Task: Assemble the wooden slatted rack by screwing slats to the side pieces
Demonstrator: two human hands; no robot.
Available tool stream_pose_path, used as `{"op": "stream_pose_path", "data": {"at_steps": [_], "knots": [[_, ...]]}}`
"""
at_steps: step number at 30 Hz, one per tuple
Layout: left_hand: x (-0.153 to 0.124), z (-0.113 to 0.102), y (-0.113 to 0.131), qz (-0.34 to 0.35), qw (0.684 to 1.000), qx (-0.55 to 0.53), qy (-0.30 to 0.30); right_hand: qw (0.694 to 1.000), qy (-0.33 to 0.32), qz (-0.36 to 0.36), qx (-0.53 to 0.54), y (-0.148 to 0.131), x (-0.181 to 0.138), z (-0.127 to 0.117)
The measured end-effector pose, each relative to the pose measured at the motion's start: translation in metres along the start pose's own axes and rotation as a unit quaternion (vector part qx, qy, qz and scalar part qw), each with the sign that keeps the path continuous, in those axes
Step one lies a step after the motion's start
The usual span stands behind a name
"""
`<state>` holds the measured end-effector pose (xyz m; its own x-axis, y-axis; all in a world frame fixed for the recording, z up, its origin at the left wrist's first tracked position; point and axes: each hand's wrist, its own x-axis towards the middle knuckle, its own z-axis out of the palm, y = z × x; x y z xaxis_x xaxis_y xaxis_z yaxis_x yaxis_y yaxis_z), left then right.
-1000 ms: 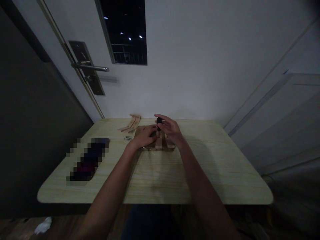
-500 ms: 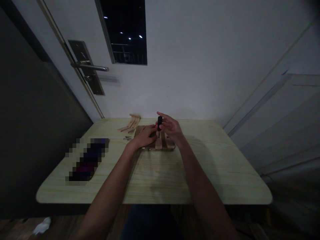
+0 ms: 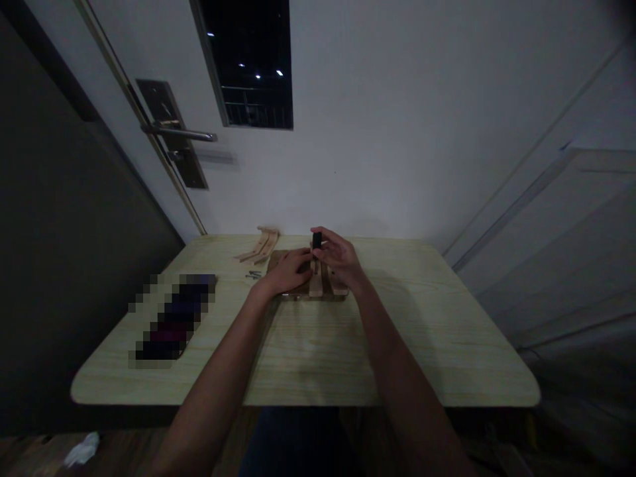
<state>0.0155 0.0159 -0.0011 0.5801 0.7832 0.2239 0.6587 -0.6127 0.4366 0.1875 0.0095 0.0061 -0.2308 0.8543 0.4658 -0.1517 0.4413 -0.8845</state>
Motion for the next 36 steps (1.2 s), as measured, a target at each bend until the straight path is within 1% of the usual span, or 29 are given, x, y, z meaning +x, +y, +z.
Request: {"op": "stream_pose_path", "data": {"at_steps": [5, 8, 10, 14, 16, 22, 27, 31, 36], "knots": [[0.001, 0.001, -0.002, -0.006, 1.000, 0.005, 0.002, 0.999, -0.036, 0.023, 0.025, -0.004, -0.003, -0.006], [0.000, 0.001, -0.001, -0.005, 1.000, 0.002, 0.006, 0.998, -0.045, 0.025, 0.046, -0.002, -0.003, -0.007], [0.000, 0.000, -0.001, -0.006, 1.000, 0.002, 0.003, 0.998, -0.034, 0.020, 0.051, 0.001, -0.003, -0.006], [0.000, 0.001, -0.002, -0.001, 1.000, 0.001, 0.004, 0.998, 0.028, 0.016, 0.045, 0.005, -0.002, -0.003], [0.000, 0.001, -0.003, -0.001, 1.000, 0.005, 0.006, 0.998, 0.044, 0.018, 0.046, 0.005, -0.002, -0.001], [-0.001, 0.001, -0.004, 0.005, 1.000, 0.005, -0.007, 0.997, 0.053, 0.028, 0.055, 0.004, -0.002, -0.001], [-0.001, 0.001, -0.003, -0.003, 1.000, -0.003, 0.008, 0.995, 0.070, 0.033, 0.064, 0.006, -0.001, -0.001], [-0.002, -0.001, 0.001, 0.018, 1.000, -0.017, 0.010, 0.996, 0.080, 0.025, 0.039, 0.007, 0.001, -0.001], [-0.003, -0.003, 0.005, 0.013, 0.999, -0.026, 0.020, 0.997, 0.069, 0.019, 0.017, 0.007, 0.001, -0.001]]}}
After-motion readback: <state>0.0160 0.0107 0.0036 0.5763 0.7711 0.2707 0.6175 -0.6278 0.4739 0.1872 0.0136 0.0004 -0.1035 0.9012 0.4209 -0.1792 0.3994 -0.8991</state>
